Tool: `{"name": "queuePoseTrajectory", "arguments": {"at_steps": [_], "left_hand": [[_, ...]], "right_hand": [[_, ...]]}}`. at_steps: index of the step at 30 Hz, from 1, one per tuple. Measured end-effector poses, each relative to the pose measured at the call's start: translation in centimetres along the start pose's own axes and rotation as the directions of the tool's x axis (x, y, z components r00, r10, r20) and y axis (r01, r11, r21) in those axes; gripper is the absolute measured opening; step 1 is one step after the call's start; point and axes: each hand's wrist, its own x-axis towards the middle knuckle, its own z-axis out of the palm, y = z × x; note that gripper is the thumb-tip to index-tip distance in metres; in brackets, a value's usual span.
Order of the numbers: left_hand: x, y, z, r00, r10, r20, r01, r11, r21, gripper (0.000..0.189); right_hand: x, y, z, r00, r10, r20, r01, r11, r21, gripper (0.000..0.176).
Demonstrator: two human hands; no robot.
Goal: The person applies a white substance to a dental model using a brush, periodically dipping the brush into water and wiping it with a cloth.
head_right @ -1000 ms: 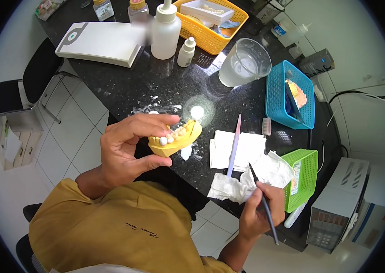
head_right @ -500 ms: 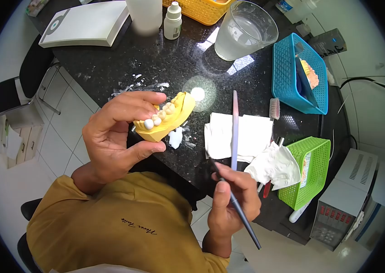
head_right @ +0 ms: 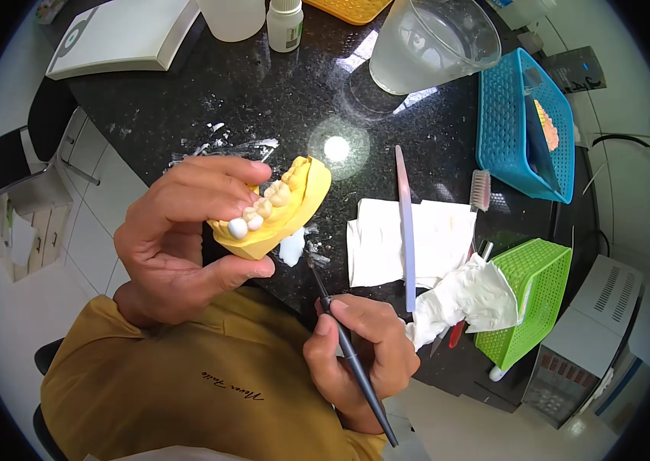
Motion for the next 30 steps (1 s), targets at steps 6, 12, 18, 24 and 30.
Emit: {"name": "queuePoseTrajectory", "arguments": {"at_steps": [6,12,18,24,30], "left_hand": [[0.11,-0.22,-0.06,0.999,0.047,0.0,-0.047,0.998,0.039,0.045],[0.16,-0.18,-0.05,0.998,0.056,0.004,-0.056,0.997,0.051,0.045],[0.15,-0.12,0.0,0.999,0.049,0.007,-0.049,0.997,0.057,0.045],[0.11,0.11,0.09,0.999,0.035,0.006,-0.035,0.997,0.068,0.045],[0.21,0.46,0.18,1.0,0.007,0.001,-0.007,0.997,0.071,0.044]], "right_hand": [[0.03,-0.02,0.03,1.0,0.022,0.011,-0.021,1.0,-0.022,0.018],[-0.09,-0.07,-0.18,0.999,0.042,-0.012,-0.042,0.999,-0.005,0.017],[-0.07,0.08,-0.08,1.0,0.01,-0.016,-0.011,1.0,-0.026,0.017],[-0.24,0.12,0.02,1.0,0.015,-0.016,-0.016,0.999,-0.036,0.017],[-0.43,0.32,-0.32,0.998,-0.061,-0.026,0.062,0.996,0.061,0.018]]}}
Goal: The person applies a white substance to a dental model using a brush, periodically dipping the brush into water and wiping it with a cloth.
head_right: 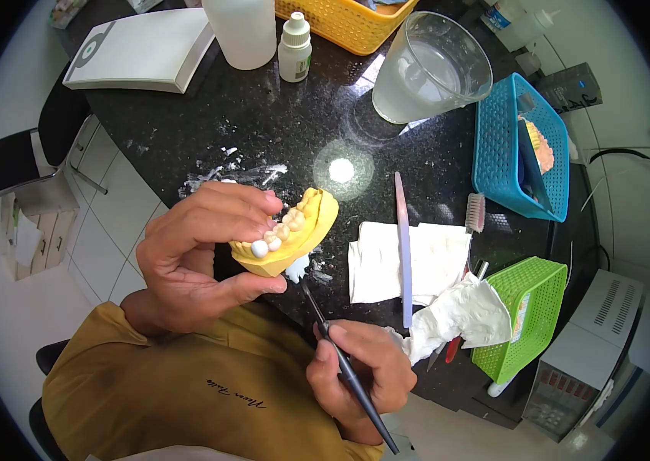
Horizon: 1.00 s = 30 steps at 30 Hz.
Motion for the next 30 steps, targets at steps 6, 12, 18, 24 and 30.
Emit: {"name": "queuePoseTrajectory", "arguments": {"at_steps": [6,12,18,24,30], "left_hand": [[0.0,0.0,0.0,1.0,-0.01,0.02,0.011,1.0,-0.024,0.041],[0.0,0.3,0.0,0.999,-0.006,0.039,0.006,1.0,-0.008,0.036],[-0.1,0.3,-0.1,0.999,0.001,0.047,-0.001,1.0,-0.003,0.034],[-0.2,0.3,0.0,0.999,-0.004,0.044,0.004,1.0,-0.007,0.034],[-0.1,0.4,0.0,0.999,-0.002,0.042,0.003,1.0,-0.001,0.034]], "right_hand": [[-0.2,0.7,-0.7,0.956,-0.294,-0.004,0.289,0.937,0.195,0.027],[0.0,0.5,2.0,0.933,-0.315,-0.174,0.351,0.901,0.255,0.028],[0.3,0.4,1.4,0.948,-0.316,-0.04,0.318,0.936,0.153,0.03],[0.5,0.2,1.4,0.953,-0.303,-0.03,0.304,0.945,0.119,0.029],[0.7,0.0,1.7,0.95,-0.312,-0.029,0.313,0.944,0.106,0.028]]}}
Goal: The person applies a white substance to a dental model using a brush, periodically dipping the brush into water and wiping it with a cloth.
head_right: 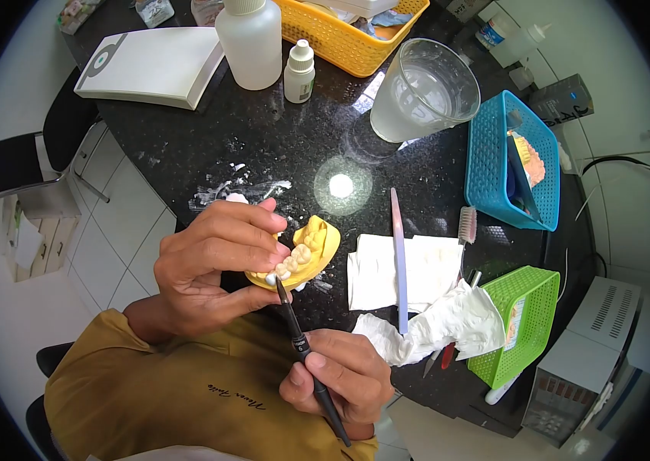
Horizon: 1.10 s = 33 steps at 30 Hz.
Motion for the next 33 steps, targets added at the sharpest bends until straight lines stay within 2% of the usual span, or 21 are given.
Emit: {"name": "queuePoseTrajectory", "arguments": {"at_steps": [4,7,15,33], "left_hand": [[0.0,0.03,0.0,1.0,-0.003,0.0,0.003,1.0,0.006,0.034],[0.04,0.02,-0.01,1.0,-0.007,-0.001,0.007,1.0,-0.004,0.035],[0.02,-0.05,-0.08,1.0,0.003,0.007,-0.003,1.0,-0.016,0.035],[0.0,-0.08,0.0,1.0,0.001,0.004,-0.001,1.0,-0.029,0.033]], "right_hand": [[-0.22,0.14,-0.1,1.0,-0.003,0.003,0.003,1.0,-0.007,0.028],[-0.38,0.39,-0.08,0.998,-0.023,-0.057,0.026,0.999,0.042,0.028],[-0.37,0.06,-0.31,0.999,0.039,-0.017,-0.038,0.999,0.023,0.028],[-0.44,-0.01,-0.43,1.0,0.015,0.009,-0.015,1.0,0.021,0.03]]}}
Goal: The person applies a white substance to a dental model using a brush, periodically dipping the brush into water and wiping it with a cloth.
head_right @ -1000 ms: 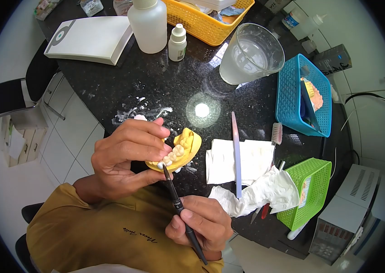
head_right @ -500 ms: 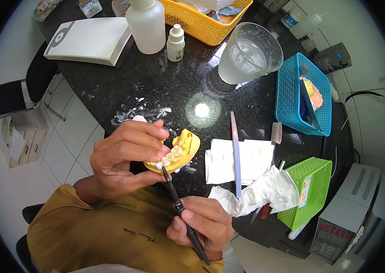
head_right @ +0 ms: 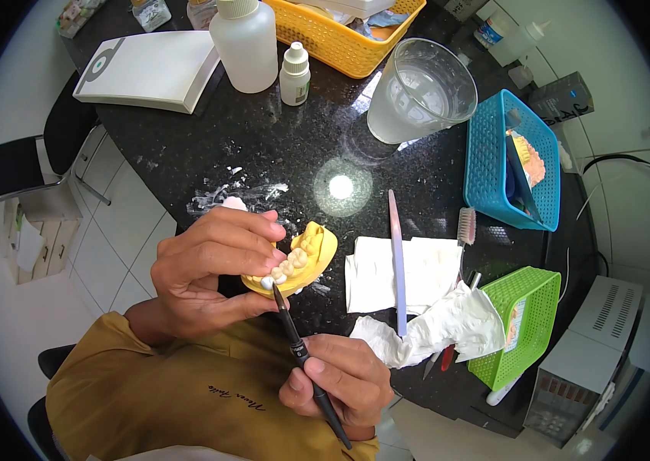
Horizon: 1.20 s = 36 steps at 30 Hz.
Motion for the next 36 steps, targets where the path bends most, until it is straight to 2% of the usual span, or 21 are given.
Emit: {"name": "queuePoseTrajectory", "arguments": {"at_steps": [4,6,13,15,19,21,22,25,34,36], "left_hand": [[0.1,0.0,-0.1,1.0,0.007,-0.001,-0.007,1.0,0.011,0.033],[0.0,-0.1,0.0,1.0,0.012,-0.001,-0.012,1.0,0.024,0.033],[0.0,0.0,-0.1,1.0,0.012,0.004,-0.012,0.999,0.047,0.035],[0.0,0.0,-0.1,1.0,0.014,0.001,-0.014,0.999,0.047,0.034],[-0.1,0.0,0.0,1.0,0.008,-0.003,-0.007,0.999,0.041,0.034],[0.0,0.0,-0.1,1.0,0.009,0.001,-0.009,0.999,0.045,0.034],[0.0,0.0,-0.1,1.0,0.01,0.006,-0.01,0.999,0.049,0.034],[-0.1,-0.2,-0.1,0.999,0.048,-0.004,-0.047,0.994,0.095,0.035],[-0.6,-0.7,0.3,0.995,0.087,-0.053,-0.076,0.981,0.181,0.04],[-0.6,-0.8,0.4,0.994,0.091,-0.058,-0.079,0.98,0.181,0.041]], "right_hand": [[-0.1,0.4,0.2,0.996,-0.058,-0.074,0.064,0.995,0.071,0.03],[0.4,-0.1,0.0,0.996,-0.04,0.083,0.044,0.998,-0.042,0.021],[0.4,-0.3,-0.2,0.991,-0.013,0.133,0.02,0.999,-0.05,0.022],[0.2,0.0,0.1,1.0,-0.013,0.019,0.013,1.0,0.004,0.031],[0.1,0.1,-0.1,0.999,-0.003,0.033,0.003,1.0,0.007,0.03],[-0.2,0.6,0.1,0.997,-0.034,-0.065,0.038,0.997,0.068,0.03],[-0.2,0.5,0.1,0.997,-0.034,-0.064,0.038,0.997,0.068,0.03],[0.0,0.2,-0.1,0.999,0.003,-0.035,-0.002,0.999,0.04,0.03],[0.5,0.0,-0.2,0.999,-0.043,0.006,0.044,0.998,-0.038,0.03],[0.9,-0.2,-0.4,0.987,-0.057,0.148,0.073,0.992,-0.104,0.023]]}}
